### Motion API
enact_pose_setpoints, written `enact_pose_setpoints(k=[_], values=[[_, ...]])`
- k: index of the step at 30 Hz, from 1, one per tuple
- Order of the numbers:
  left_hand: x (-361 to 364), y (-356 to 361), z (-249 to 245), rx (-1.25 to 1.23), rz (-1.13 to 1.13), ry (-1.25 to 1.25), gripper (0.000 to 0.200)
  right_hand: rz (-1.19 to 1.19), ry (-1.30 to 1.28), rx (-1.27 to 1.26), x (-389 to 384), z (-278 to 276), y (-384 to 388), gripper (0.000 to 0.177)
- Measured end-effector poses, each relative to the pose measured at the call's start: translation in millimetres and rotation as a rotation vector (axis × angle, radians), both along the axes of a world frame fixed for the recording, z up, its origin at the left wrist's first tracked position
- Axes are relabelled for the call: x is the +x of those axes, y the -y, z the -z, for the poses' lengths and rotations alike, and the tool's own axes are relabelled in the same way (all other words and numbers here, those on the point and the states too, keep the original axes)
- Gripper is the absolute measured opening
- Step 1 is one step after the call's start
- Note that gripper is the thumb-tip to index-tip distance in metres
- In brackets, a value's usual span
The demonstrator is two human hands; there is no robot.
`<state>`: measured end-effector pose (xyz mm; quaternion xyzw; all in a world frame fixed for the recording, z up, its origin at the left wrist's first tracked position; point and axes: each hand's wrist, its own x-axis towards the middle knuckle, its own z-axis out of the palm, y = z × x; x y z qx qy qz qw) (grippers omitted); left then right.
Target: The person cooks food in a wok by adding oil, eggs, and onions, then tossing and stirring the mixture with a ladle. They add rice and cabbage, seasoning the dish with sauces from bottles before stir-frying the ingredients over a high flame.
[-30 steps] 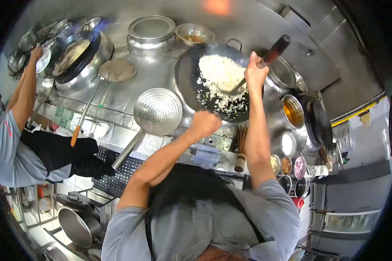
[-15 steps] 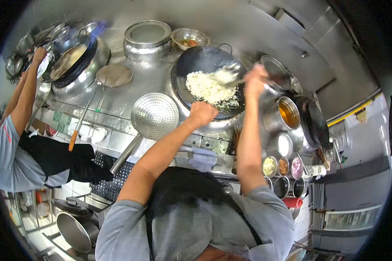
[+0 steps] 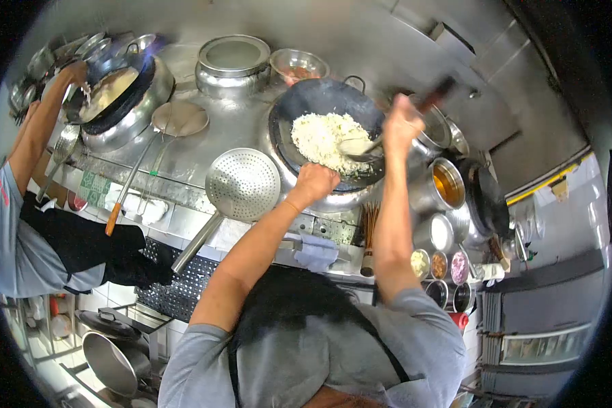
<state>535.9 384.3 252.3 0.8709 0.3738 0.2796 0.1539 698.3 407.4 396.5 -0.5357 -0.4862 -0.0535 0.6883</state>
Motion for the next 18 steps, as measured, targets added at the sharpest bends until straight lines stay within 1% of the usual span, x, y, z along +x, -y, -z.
enact_pose_setpoints(k=[2,4,5,6,8,9,12,13,14,16,17,18], values=[[-0.1,3.3,1.3,-0.018,-0.005,-0.006,0.039,0.021,-0.288,0.127,32.7,15.3,2.0,0.039],[-0.4,3.8,-5.3,-0.039,0.004,-0.025,0.041,-0.053,-0.563,-0.003,45.0,40.1,-18.6,0.039],[1.8,5.7,-5.4,-0.048,0.011,-0.033,0.041,-0.341,-0.507,0.048,56.1,44.7,-23.1,0.037],[3.8,5.1,-5.0,-0.056,0.008,-0.037,0.040,-0.378,-0.539,0.031,55.3,36.9,-16.4,0.036],[4.3,1.3,-5.3,-0.055,-0.014,-0.033,0.040,-0.475,-0.596,-0.015,34.5,2.8,10.0,0.034],[4.8,1.7,-4.7,-0.049,-0.026,-0.031,0.040,-0.451,-0.550,0.003,17.8,-3.3,25.6,0.036],[4.8,12.7,3.5,0.001,-0.010,0.009,0.036,-0.269,-0.685,-0.022,-13.9,33.5,8.6,0.036],[2.0,26.6,-7.8,-0.021,0.013,0.015,0.035,-0.426,-0.493,-0.009,-18.6,34.6,4.5,0.039],[-1.2,37.5,-22.1,-0.029,0.029,0.023,0.033,-0.458,-0.512,-0.074,-12.3,26.2,4.0,0.039],[-18.0,63.2,-72.6,0.071,0.091,0.077,0.033,-0.527,-0.557,-0.208,-18.8,-15.7,22.4,0.040],[-23.0,70.8,-84.5,0.107,0.121,0.101,0.033,-0.465,-0.567,-0.226,-27.9,-33.2,34.8,0.042],[-20.9,68.0,-85.2,0.112,0.085,0.118,0.033,-0.423,-0.560,-0.217,-28.7,-37.0,38.7,0.043]])
